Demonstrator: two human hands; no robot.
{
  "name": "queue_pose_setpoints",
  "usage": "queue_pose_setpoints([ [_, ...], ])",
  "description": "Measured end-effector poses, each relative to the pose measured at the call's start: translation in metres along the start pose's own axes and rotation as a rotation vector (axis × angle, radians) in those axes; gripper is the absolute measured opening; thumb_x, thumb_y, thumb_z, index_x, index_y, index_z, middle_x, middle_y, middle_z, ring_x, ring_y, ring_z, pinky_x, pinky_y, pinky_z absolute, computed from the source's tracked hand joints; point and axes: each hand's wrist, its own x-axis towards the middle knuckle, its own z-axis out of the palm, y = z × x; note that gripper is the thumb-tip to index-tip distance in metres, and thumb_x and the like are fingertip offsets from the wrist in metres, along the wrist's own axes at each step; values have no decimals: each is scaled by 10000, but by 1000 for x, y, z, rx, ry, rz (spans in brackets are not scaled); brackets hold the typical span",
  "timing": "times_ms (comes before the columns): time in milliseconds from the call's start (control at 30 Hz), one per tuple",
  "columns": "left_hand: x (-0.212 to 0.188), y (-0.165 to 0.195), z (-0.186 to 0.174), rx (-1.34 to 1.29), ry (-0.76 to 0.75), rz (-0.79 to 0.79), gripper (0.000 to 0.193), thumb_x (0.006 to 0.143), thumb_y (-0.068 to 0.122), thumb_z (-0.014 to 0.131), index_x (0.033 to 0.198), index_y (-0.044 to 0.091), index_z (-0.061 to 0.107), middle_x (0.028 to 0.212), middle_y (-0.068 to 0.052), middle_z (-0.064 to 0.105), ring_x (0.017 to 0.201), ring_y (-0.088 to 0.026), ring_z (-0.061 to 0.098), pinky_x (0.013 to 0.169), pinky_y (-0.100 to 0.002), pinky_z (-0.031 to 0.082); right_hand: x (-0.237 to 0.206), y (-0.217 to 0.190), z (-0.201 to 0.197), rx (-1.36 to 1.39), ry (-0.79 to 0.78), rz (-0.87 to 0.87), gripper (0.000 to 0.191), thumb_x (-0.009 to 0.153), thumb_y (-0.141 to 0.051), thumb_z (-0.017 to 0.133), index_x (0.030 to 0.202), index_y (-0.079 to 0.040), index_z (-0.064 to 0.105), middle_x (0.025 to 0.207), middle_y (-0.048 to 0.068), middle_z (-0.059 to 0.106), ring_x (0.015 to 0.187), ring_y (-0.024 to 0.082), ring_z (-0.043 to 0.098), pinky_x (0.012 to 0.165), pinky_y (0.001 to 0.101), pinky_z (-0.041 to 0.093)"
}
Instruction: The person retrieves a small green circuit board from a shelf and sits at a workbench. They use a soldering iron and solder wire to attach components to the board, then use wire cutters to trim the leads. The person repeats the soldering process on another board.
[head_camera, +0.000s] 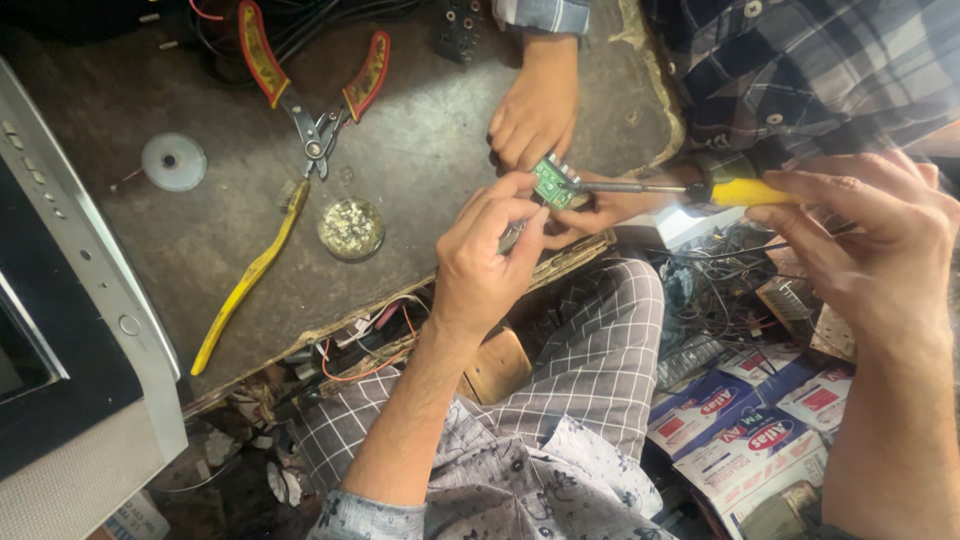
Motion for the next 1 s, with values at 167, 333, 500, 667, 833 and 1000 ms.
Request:
queue_pose_setpoints([
  [167, 0, -1, 1, 12, 10, 16, 142, 940, -12, 745, 1027, 8, 634, 1198, -176, 708, 1073, -323, 722, 919, -381, 586, -1, -2, 0, -25, 7, -5, 246, 934, -122, 911, 1134, -48, 789, 1090, 90, 751, 952, 193, 668, 827, 313, 455],
  [333, -2, 0, 0, -74, 19, -48, 131, 961, 5, 727, 1039, 7, 622, 1205, -174, 717, 1069, -284, 743, 930, -354, 596, -3, 1, 1, -50, 20, -27, 274, 899, -120, 915, 1127, -38, 788, 1075, 102, 749, 938, 205, 665, 858, 324, 475],
  [500, -3, -1, -1, -61, 33, -36, 137, 969, 15, 728, 1049, 11, 617, 1210, -169, 719, 1102, -282, 742, 955, -353, 590, -7, 7, 3, -44, 23, -10, 244, 956, -123, 916, 1158, -59, 794, 1098, 71, 755, 946, 177, 656, 840, 300, 454],
  [667, -6, -2, -1, -44, 71, -17, 133, 985, 23, 722, 1075, 17, 625, 1188, -162, 721, 1084, -266, 739, 939, -347, 590, -10, 7, 4, -50, 30, -21, 255, 930, -132, 917, 1135, -46, 792, 1087, 79, 754, 931, 186, 652, 843, 314, 442],
  [833, -9, -4, 5, -36, 144, -176, 137, 1007, 98, 741, 1069, 25, 644, 948, -76, 729, 789, -129, 684, 707, -272, 558, -12, 4, 3, -46, 27, -20, 251, 958, -160, 905, 1163, -68, 791, 1126, 61, 751, 948, 165, 636, 873, 296, 433],
  [1000, -12, -6, 7, -57, 156, -238, 158, 1038, 134, 710, 1108, 28, 617, 911, -57, 699, 745, -102, 634, 666, -258, 531, -19, -4, 3, -107, 64, -43, 223, 980, -171, 911, 1154, -94, 796, 1104, 48, 751, 947, 158, 634, 878, 292, 407],
])
